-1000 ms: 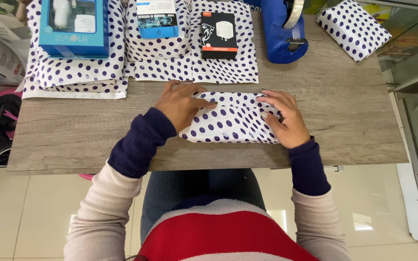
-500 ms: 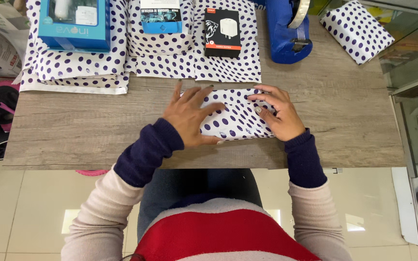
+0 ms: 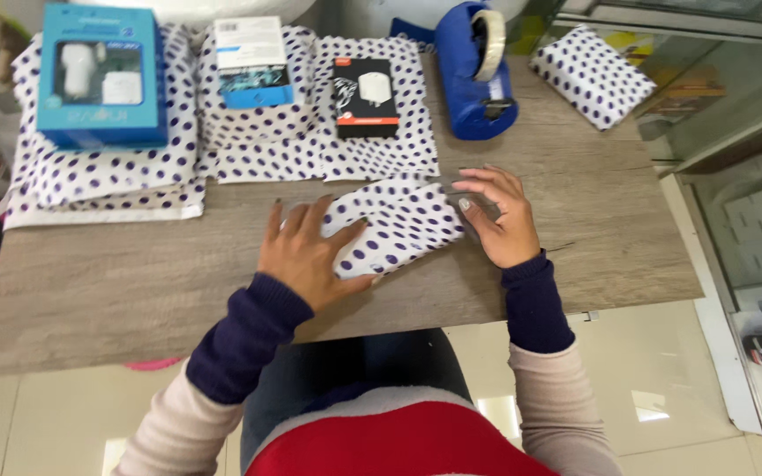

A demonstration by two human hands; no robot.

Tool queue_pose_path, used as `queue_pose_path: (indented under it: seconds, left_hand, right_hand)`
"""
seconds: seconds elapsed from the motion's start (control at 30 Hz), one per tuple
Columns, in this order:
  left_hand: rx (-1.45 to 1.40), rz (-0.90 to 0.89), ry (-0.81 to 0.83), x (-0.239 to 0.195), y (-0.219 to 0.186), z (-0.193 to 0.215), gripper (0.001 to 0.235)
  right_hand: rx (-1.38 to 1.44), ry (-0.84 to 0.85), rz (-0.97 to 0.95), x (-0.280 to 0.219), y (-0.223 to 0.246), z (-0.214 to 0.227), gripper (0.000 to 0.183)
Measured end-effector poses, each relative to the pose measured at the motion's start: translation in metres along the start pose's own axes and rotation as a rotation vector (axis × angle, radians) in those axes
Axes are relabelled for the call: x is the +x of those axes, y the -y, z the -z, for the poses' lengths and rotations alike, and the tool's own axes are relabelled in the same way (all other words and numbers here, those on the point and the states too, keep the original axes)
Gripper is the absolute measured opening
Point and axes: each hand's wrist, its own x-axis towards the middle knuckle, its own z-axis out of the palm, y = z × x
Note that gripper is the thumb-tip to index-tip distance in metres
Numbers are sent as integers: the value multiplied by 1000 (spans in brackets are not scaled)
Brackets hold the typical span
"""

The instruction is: The person wraps several small electronics boxes in patterned paper, securing the edges with pieces of adhesive tape pulled from a dispenser.

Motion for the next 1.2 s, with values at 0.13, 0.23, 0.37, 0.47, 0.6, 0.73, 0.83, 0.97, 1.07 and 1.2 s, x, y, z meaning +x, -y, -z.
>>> queue_pose_path:
  seconds: [0.13,0.23,0.37,0.47,0.6,0.73,0.83,0.97,1.07,1.2]
  left_hand:
    - [62,65,-16,-2,-14,7,79]
    - [86,68,-22,-2,-22,2,64]
    - [109,49,-12,0,-11,-11,55]
    - [40,7,0,4,3,-22,51]
    - [-7,-29,99,11,9,-8,51]
    - [166,-111,185,26,3,4,51]
    - [220,-211,185,50,-18,9,44]
    - [115,-319,31,46,-17,-51,16]
    - [134,-331,128,51,-14,-44,26]
    - [-28,-216,218,49,-10,-34,17]
  right_hand:
    - [35,-302,-99,10,-17,15,13]
    - [-5,-338,-156,24,-38,29,17]
    - [111,-176,33,19,4,15,29]
    - [-62,45,298,-3,25,-23,49]
    - [-274,335,187,-25,48,-40,61]
    - [-329,321,180,-36,56,-42,57]
    - [-346,317,172,-36,44,-47,65]
    - [-348,322,155,-30,39,-38,66]
    - [-344,361,108,-15,33,-17,69]
    - [-427,89,169,6,-7,5,46]
